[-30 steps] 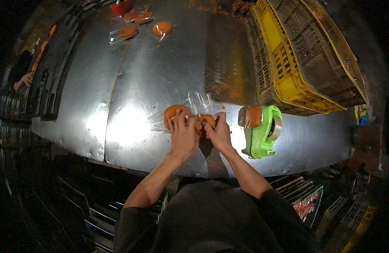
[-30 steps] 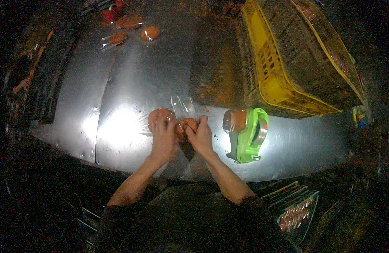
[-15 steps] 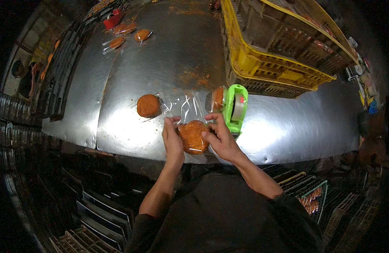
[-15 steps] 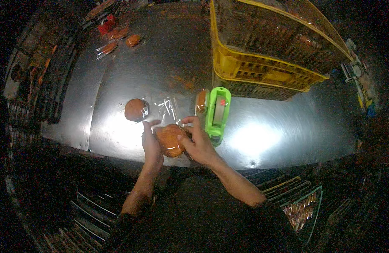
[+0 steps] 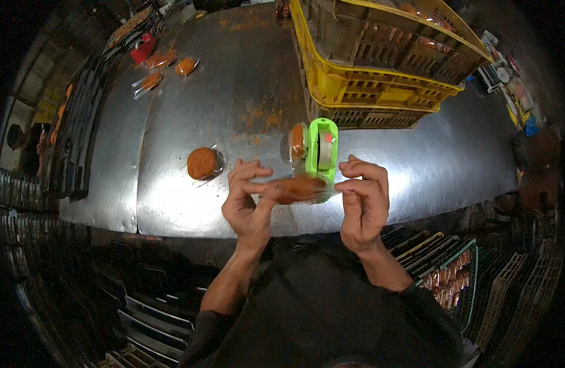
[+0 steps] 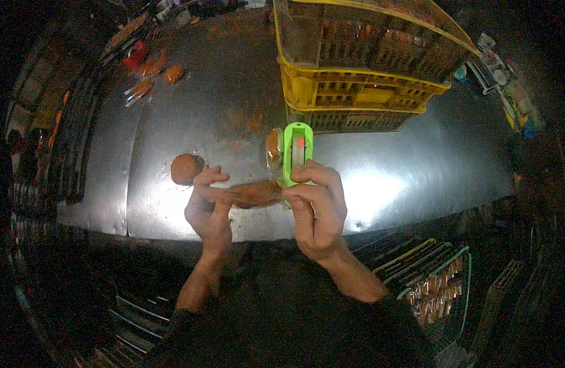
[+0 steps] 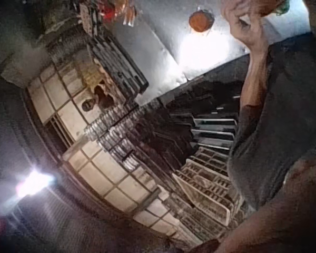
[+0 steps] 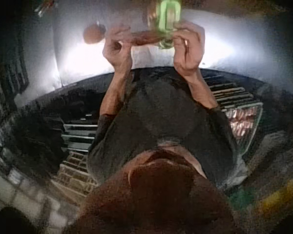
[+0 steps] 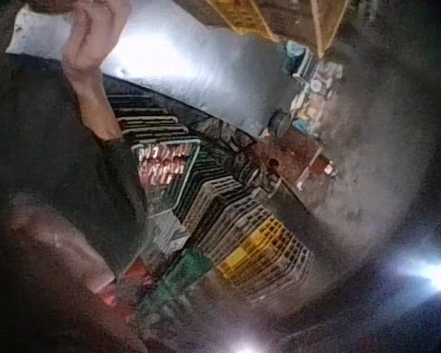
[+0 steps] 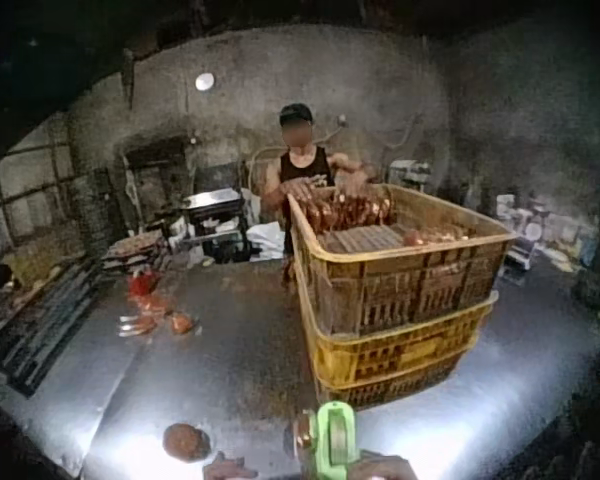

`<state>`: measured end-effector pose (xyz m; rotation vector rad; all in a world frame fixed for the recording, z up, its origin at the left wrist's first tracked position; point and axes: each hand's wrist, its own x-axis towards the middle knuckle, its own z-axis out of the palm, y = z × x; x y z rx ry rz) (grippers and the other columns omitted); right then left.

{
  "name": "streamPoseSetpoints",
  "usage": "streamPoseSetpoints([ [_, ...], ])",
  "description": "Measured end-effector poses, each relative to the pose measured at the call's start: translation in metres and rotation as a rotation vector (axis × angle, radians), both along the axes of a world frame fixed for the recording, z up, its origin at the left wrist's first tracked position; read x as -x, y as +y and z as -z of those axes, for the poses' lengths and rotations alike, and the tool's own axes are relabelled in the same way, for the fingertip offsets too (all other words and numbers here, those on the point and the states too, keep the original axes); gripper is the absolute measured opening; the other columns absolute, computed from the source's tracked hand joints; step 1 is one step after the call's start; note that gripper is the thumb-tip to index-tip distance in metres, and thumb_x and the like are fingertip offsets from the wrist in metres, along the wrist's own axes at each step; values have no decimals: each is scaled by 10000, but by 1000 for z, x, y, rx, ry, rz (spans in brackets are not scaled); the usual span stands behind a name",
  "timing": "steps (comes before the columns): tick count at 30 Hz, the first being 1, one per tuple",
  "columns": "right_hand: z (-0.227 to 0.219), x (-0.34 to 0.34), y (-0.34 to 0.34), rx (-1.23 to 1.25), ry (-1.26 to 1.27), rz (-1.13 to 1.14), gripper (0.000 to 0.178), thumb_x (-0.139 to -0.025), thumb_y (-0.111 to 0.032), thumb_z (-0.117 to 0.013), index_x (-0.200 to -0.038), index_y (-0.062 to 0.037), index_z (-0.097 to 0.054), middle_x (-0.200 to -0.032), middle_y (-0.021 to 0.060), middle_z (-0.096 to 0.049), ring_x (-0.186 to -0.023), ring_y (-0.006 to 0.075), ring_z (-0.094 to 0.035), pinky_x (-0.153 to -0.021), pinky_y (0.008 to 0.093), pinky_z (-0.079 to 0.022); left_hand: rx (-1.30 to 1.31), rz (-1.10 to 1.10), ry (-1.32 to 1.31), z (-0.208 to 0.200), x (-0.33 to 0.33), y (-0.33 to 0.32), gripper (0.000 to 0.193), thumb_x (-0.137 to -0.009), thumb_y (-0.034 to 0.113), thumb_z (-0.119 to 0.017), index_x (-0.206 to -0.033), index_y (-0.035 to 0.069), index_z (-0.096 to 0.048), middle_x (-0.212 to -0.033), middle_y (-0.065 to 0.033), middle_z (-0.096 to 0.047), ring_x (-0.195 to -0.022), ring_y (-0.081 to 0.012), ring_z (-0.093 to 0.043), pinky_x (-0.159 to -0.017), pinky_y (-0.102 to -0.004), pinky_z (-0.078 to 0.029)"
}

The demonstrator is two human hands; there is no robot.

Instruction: The person wraps round brown food items in clear plastic bags using a tape dispenser to seal them. The wrapped items are placed on a metal table and into a yellow crate.

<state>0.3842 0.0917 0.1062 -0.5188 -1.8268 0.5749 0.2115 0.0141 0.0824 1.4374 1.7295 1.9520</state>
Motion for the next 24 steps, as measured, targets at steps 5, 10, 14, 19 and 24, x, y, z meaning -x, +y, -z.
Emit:
streamPoseSetpoints([
  [5,18,39,-14,485,348,-115,170,-1019,-130,-365,-982,0,-468,-976,143,-544,-854,209,-591,-876,405,-495,-87,274,-286,15,10,-11,268,-827,242,-747,-869,63,-550,-844,-62,-592,-808,-201,-575,-959,-445,-407],
  [10,3,81,-27,697,621,-205,191,-1042,-182,-344,-984,-22,-430,-867,87,-530,-791,196,-600,-856,452,-538,-190,179,-183,17,35,-12,244,-917,216,-653,-836,19,-534,-839,-93,-593,-783,-174,-585,-716,-309,-498],
  [14,-1,101,-38,597,303,-154,166,-1032,-175,-391,-982,-24,-438,-869,107,-575,-788,214,-625,-827,443,-546,-85,145,-498,2,62,-13,235,-961,184,-590,-830,0,-524,-783,-82,-594,-715,-124,-562,-668,-266,-489],
  [19,-10,131,-53,729,507,-196,161,-1011,-179,-463,-1006,-19,-443,-886,122,-614,-817,182,-620,-774,328,-508,510,407,-374,-10,112,-4,183,-958,158,-581,-905,-17,-563,-757,-33,-558,-660,-88,-485,-631,-249,-457],
  [24,1,129,-52,677,450,-127,155,-1007,-178,-470,-1005,-25,-451,-961,151,-630,-816,176,-614,-746,331,-507,-202,123,-375,-11,71,7,172,-911,139,-645,-913,-26,-594,-792,-61,-602,-772,-169,-588,-746,-285,-477],
])
